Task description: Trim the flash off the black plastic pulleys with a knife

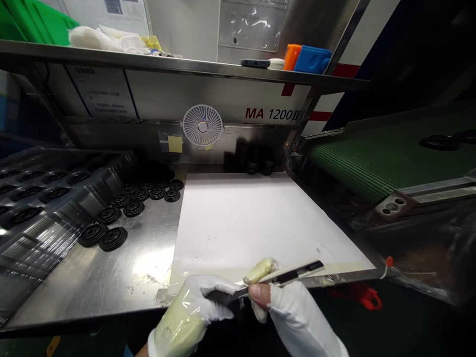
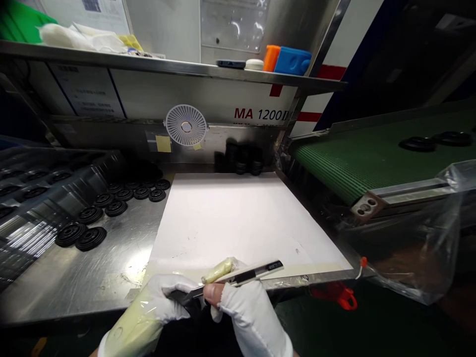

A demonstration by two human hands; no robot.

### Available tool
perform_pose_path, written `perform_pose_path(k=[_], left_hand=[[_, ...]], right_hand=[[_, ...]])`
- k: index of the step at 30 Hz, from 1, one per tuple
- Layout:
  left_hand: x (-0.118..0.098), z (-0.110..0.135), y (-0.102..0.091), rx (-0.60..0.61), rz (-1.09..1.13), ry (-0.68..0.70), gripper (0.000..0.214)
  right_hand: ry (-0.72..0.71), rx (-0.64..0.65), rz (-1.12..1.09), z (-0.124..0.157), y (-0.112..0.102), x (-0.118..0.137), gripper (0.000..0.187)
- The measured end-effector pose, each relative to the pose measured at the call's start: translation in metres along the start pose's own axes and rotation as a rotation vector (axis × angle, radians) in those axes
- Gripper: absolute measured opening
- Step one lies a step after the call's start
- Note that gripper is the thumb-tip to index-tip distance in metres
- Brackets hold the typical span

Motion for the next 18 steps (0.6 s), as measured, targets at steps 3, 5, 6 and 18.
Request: perform_pose_path(k=[3,5,6,18], left_hand=[[-0.009,0.003,0.007,0.029,-0.025,-0.056,0.024],[-0.013,0.005,0.010,0.038,-0.057,-0.069,0.024],[-0.014,0.006,0.010,0.048,-0.070,-0.057,0.026],[-0.008,0.005,-0.009,-0.021,-0.231,-0.007,0.028]], right_hand=[[0.017,0.115,-0.012,-0.003,-0.001,0.010,0.019],[0.055,0.172,-0.021,-0.005,0.000,0.013,0.015],[0.073,0.189,-0.016,-0.006,0.001,0.014,0.015],[0.170,0.233,0.093,0.005,-0.013,0.005,0.022]])
Point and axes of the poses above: each hand's wrist, its own z-axis away from the middle knuckle, its own y-axis out of the palm, x = y × z, the point moved 1 cm from there along -z, towards the middle knuckle, and after that the axes turned 15 degrees about z, right-handed, at the moved point
